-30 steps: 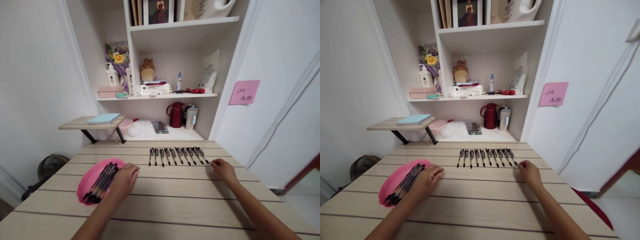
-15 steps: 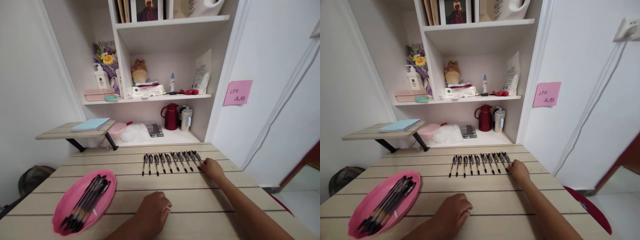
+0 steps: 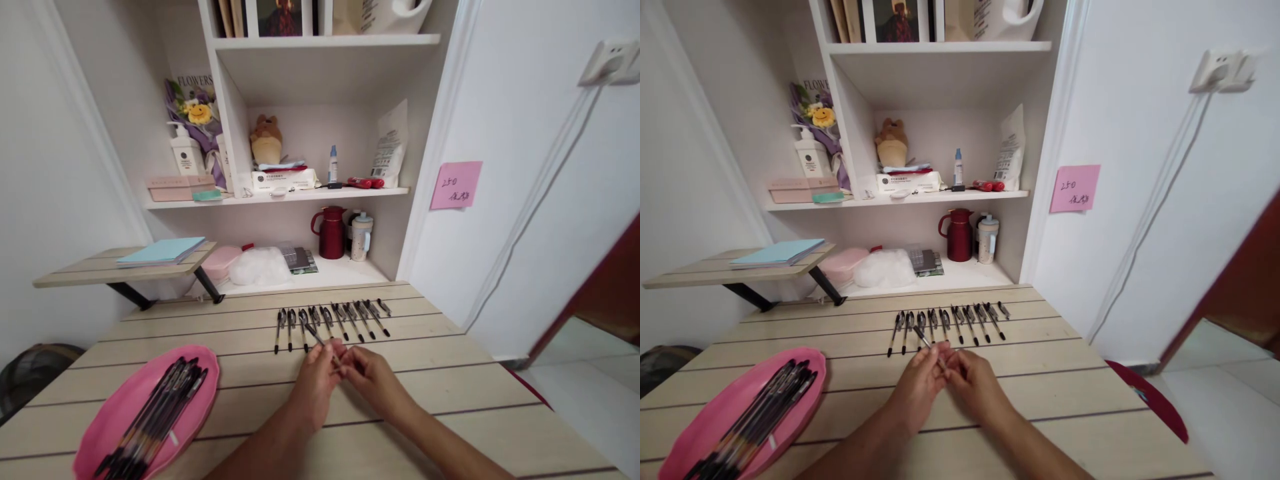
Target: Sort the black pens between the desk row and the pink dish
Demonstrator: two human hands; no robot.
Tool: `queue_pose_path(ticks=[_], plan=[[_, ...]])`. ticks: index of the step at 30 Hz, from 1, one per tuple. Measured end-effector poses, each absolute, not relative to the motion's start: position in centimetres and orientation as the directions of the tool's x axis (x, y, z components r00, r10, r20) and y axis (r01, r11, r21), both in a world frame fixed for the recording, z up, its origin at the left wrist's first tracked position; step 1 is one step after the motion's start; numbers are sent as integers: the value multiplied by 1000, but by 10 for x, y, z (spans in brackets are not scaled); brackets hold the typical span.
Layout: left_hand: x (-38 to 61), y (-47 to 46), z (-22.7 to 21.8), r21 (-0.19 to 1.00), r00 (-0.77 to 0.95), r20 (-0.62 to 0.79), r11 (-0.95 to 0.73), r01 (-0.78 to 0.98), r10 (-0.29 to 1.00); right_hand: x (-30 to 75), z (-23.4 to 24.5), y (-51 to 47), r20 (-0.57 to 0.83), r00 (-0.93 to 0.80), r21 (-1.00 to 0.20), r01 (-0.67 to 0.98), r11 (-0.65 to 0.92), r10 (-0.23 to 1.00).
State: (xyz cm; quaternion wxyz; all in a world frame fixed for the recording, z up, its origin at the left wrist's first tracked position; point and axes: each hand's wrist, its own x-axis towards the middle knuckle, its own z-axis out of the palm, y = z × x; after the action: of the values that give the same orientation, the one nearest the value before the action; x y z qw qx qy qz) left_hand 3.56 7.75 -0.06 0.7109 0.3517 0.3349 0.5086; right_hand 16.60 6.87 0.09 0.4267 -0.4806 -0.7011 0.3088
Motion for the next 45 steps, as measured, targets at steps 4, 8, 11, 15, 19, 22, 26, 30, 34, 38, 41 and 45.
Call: queue_pose_path(ticks=[4,8,11,15,19,22,26,30,34,38,41,45], plan=[[35,70,-5,746,240,-141,263,-612,960,194,2,92,250,-143,-809,513,288,958],[31,63,-13,774,314,-185,335,-538,931,263,-4,149,253,359,-580,799,-156,898],[32,64,-22,836,336,-188,330,-438,923,290,-12,177,241,424,-534,809,-246,873],[34,65,-31,878,375,-166,310,-365,912,289,-24,192,226,433,-510,816,-273,873],[34,63,-32,903,392,-161,296,-312,906,285,-31,198,194,438,-493,817,-299,878],[34,62,-29,906,398,-158,293,-305,904,290,-32,195,179,431,-497,815,-297,884],[34,61,-26,911,425,-147,290,-295,893,299,-30,177,165,415,-522,806,-278,895],[33,60,-23,932,462,-139,273,-237,876,287,-23,149,133,333,-608,771,-189,933],[33,59,-21,950,512,-118,247,-193,851,243,-1,118,53,153,-985,173,26,987],[33,59,-21,957,525,-120,239,-166,843,207,22,95,65,88,-986,-145,77,994],[33,60,-23,961,540,-120,234,-147,833,199,28,90,85,104,-984,-150,100,991],[32,61,-23,964,553,-141,241,-112,821,199,27,90,110,129,-984,-127,126,986]])
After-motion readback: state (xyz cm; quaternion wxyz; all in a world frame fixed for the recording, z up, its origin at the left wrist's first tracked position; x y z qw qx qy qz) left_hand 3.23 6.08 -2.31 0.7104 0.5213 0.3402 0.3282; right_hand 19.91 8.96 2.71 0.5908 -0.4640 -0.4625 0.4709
